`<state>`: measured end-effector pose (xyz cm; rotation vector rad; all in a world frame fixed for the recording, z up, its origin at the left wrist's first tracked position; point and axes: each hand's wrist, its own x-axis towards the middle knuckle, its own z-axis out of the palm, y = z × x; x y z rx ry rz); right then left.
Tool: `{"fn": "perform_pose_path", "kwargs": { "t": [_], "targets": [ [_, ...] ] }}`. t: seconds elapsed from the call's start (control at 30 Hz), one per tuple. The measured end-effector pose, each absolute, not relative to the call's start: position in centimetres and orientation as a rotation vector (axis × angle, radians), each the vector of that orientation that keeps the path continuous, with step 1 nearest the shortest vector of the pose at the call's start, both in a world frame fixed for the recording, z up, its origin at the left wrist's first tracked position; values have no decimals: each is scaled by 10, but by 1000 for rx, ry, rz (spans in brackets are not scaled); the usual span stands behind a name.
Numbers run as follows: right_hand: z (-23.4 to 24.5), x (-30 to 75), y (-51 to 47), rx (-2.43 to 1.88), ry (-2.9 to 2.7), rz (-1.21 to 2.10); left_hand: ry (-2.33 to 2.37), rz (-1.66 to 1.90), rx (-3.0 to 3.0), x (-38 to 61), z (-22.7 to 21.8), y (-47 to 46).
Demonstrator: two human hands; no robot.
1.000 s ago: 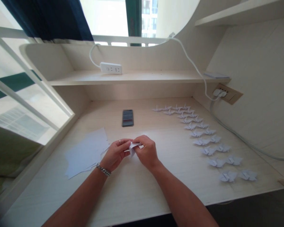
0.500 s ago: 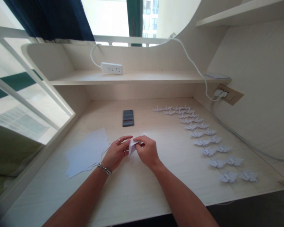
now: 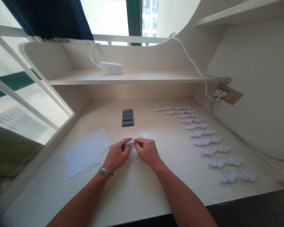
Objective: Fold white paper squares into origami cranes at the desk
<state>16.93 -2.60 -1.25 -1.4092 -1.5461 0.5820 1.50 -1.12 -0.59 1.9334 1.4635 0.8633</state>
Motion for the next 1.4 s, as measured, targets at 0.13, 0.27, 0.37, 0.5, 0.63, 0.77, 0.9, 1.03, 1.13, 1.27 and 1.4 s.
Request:
{"fn": "perform_pose_path", "kwargs": {
  "t": [0.13,0.27,0.37,0.5,0.63,0.77,0.9,1.03,1.13,1.27,1.4],
  "targets": [
    [-12,172,-26,-1416,-1615,606,1476,849,1941,14,-6,-9],
    [-12,174,-25,-1367,-1728,633,1480,780,2022,14,-8,-9],
    [-13,175,-25,-1309,-1829,618,1479,686,2111,15,-9,-9],
    [-16,175,-24,-1303,-1841,536,1505,579,2193,15,-9,-9],
    [-16,172,-25,-1374,-1750,445,1574,509,2219,15,-10,-8],
    [-14,169,-27,-1391,-1655,390,1601,540,2204,15,-10,-9],
    [-13,165,-28,-1325,-1621,344,1541,609,2153,16,-7,-9],
    [-14,161,-29,-1283,-1530,434,1515,791,1957,16,-11,-6],
    [-16,160,-28,-1319,-1489,601,1473,941,1761,16,-16,-4],
    [-20,160,-25,-1330,-1461,631,1352,1017,1658,19,-20,-7],
    [-23,162,-24,-1351,-1545,417,1329,1057,1691,22,-16,-12]
  ]
}}
